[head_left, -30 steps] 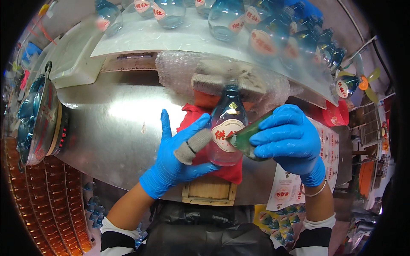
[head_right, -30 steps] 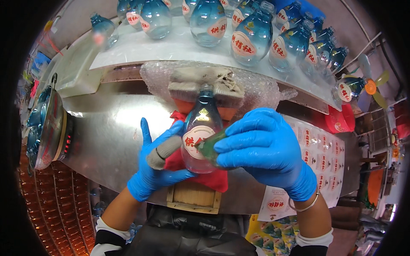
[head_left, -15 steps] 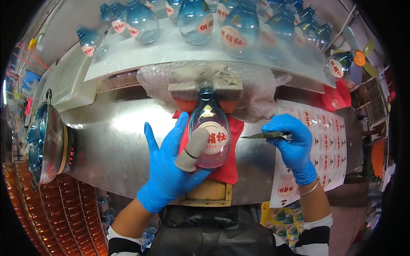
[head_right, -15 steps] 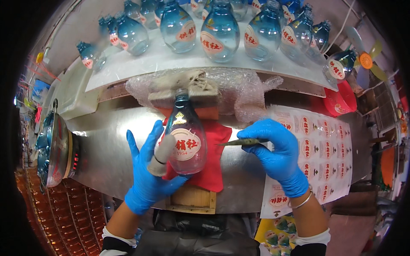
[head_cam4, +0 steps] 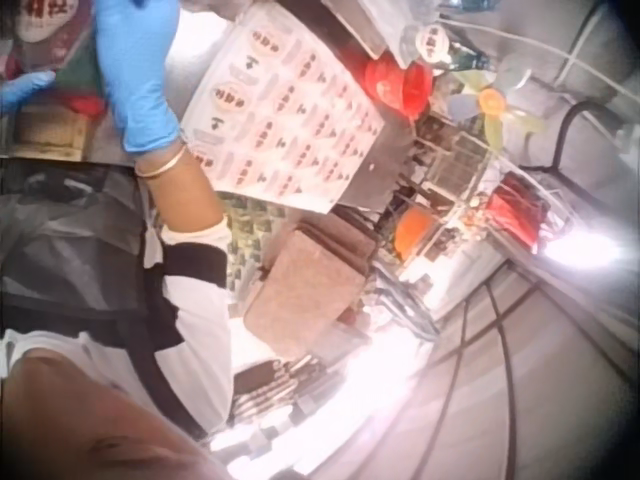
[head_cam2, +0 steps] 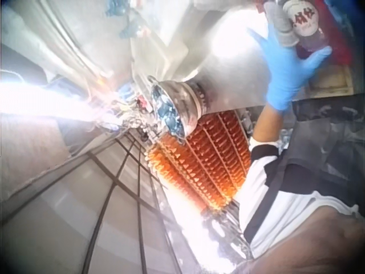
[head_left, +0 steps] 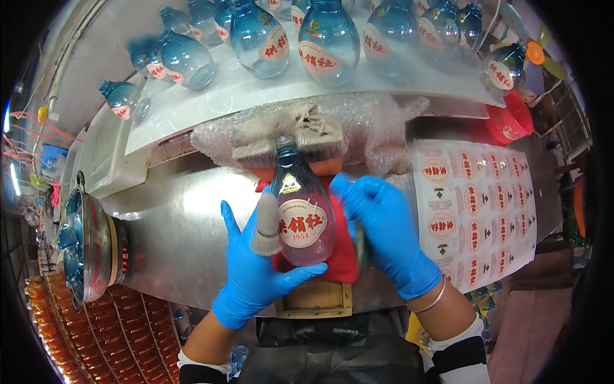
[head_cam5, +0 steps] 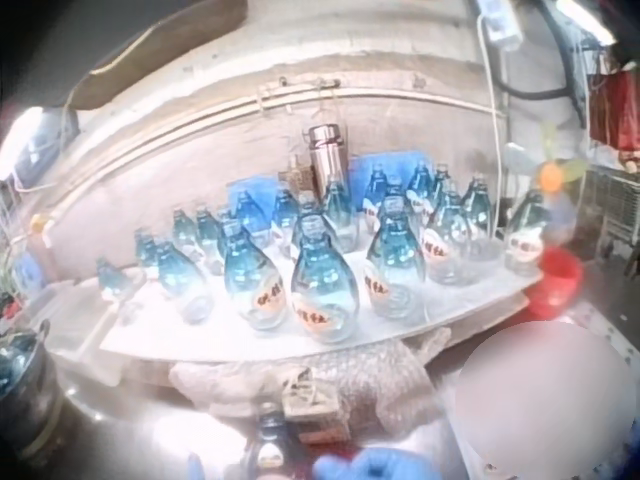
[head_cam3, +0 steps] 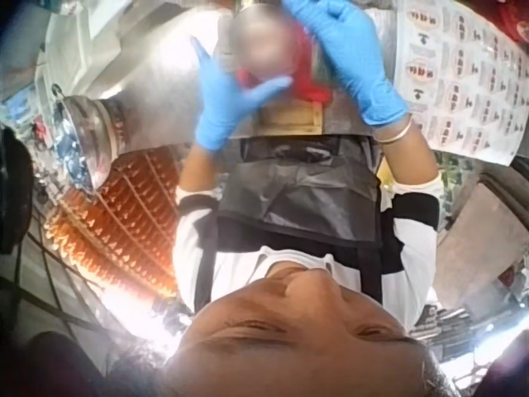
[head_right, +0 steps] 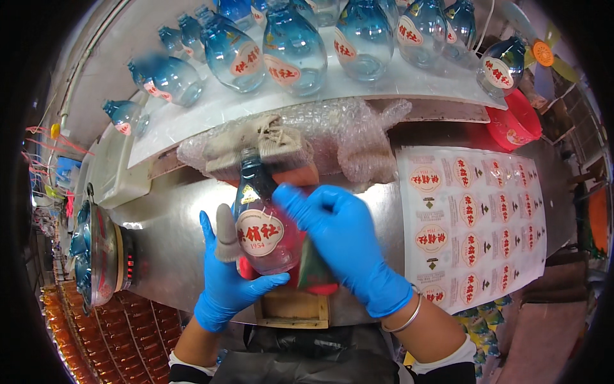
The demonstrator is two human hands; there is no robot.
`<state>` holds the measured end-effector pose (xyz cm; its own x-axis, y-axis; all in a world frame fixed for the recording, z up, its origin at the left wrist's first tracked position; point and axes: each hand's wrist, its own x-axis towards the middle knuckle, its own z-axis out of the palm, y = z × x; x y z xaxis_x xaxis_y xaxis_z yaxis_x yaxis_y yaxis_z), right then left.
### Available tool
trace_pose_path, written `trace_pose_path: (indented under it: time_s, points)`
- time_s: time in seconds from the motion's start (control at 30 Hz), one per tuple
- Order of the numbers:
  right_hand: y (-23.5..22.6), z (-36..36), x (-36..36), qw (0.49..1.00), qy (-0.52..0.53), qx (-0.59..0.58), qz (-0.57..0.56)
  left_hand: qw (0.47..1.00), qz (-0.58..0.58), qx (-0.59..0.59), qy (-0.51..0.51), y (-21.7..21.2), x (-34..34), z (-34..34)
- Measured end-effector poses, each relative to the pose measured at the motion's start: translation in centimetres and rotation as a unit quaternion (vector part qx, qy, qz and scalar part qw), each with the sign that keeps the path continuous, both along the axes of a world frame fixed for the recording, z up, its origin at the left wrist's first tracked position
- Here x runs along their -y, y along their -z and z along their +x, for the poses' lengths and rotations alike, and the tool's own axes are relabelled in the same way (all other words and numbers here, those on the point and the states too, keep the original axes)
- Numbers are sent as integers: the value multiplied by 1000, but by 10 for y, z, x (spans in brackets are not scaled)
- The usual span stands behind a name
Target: The person applies circular red and white labels to clear glass bottles. They retrieve bottles from a metal bowl, place them on a wooden stand, apply the label, smooth it with a green tool, and place the finished bottle on a shelf. The process is repeated for multiple bottles.
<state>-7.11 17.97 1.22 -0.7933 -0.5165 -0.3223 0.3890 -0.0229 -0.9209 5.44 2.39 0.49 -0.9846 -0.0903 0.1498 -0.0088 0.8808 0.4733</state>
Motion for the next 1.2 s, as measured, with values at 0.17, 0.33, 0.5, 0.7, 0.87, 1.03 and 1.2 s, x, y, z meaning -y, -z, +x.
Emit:
trace_pose_path:
  time_s: [0.17,0.33,0.5,0.7,0.87,1.03,1.2]
  points:
    - [19,17,7,1000,-23,-11,17,998,-60,-9,26,-5,0,-2]
    - [21,23,9,999,-5,32,-39,996,81,-33,25,14,4,2]
    - [23,14,8,997,-13,71,7,993,103,-51,4,15,-1,1]
    - [10,-2,-6,979,178,81,-49,983,135,-95,-79,27,-27,11]
    - [-25,17,5,975,79,-205,28,991,96,-46,-79,17,-33,13]
    - [-16,3,5,971,34,-226,74,991,101,-42,-74,15,-32,15]
    - [-4,-8,3,977,47,-193,81,987,109,-89,-72,16,-30,13]
